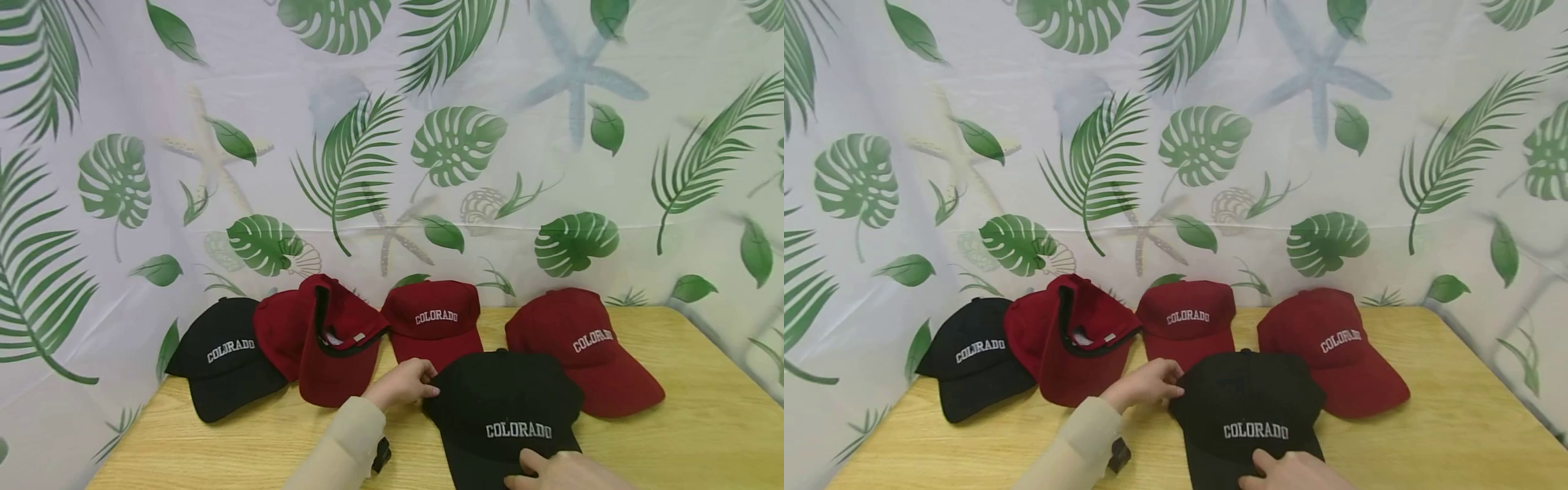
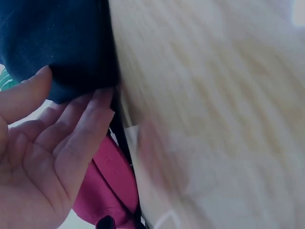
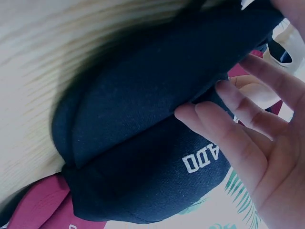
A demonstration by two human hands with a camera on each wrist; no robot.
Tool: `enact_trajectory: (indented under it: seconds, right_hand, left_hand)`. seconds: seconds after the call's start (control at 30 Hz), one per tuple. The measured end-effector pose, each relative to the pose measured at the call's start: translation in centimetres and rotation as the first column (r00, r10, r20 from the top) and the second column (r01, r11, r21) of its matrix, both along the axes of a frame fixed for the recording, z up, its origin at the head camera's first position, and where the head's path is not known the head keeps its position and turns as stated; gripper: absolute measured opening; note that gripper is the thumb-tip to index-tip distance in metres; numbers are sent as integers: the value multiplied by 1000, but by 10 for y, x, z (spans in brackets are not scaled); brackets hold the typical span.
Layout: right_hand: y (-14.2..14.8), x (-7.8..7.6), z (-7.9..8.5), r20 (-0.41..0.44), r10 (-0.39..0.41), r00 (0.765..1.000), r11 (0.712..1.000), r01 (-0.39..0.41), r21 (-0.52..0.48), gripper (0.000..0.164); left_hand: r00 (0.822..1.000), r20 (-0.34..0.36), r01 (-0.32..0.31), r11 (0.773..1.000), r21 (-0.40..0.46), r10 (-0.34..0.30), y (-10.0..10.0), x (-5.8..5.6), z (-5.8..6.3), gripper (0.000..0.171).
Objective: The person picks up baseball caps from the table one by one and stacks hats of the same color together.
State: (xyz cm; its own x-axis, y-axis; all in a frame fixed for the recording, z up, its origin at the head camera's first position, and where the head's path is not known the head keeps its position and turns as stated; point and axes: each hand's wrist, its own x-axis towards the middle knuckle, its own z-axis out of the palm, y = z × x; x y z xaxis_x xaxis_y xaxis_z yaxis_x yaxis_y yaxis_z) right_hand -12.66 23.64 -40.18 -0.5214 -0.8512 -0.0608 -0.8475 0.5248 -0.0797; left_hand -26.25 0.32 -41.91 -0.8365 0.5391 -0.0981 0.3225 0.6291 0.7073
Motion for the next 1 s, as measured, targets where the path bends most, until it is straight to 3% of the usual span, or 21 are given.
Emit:
enact_trajectory:
  seconds: [0.1, 0.27, 0.43, 0.6, 0.73, 0.87, 1.0]
  right_hand:
    - [1, -1, -1, 7, -5, 1000, 1000, 5, -11, 38]
    - [2, -3, 0, 58, -34, 998, 999, 35, -18, 38]
    - [1, -5, 1, 99, -69, 993, 998, 69, 8, 40]
    - [1, -6, 0, 96, -87, 992, 996, 87, 1, 35]
    - [2, -5, -1, 84, -101, 991, 995, 102, -3, 32]
    - [0, -3, -1, 117, -162, 980, 987, 161, 25, 33]
    - [-4, -3, 1, 169, -246, 954, 969, 245, 28, 37]
  left_hand:
    - [1000, -13, 16, 999, -42, -17, 0, 1, 1, 15]
    - [988, -135, 57, 986, -158, -79, 6, 1, 3, 15]
    - [980, -183, 40, 974, -221, -81, 10, 0, 5, 17]
    - [992, -113, 26, 984, -177, -46, 10, -3, 7, 16]
    - [997, -29, 65, 984, -164, -71, 2, -2, 12, 30]
    - [995, 8, 101, 984, -143, -101, -11, 9, 25, 41]
    - [995, -5, 103, 991, -88, -103, -31, 28, 42, 42]
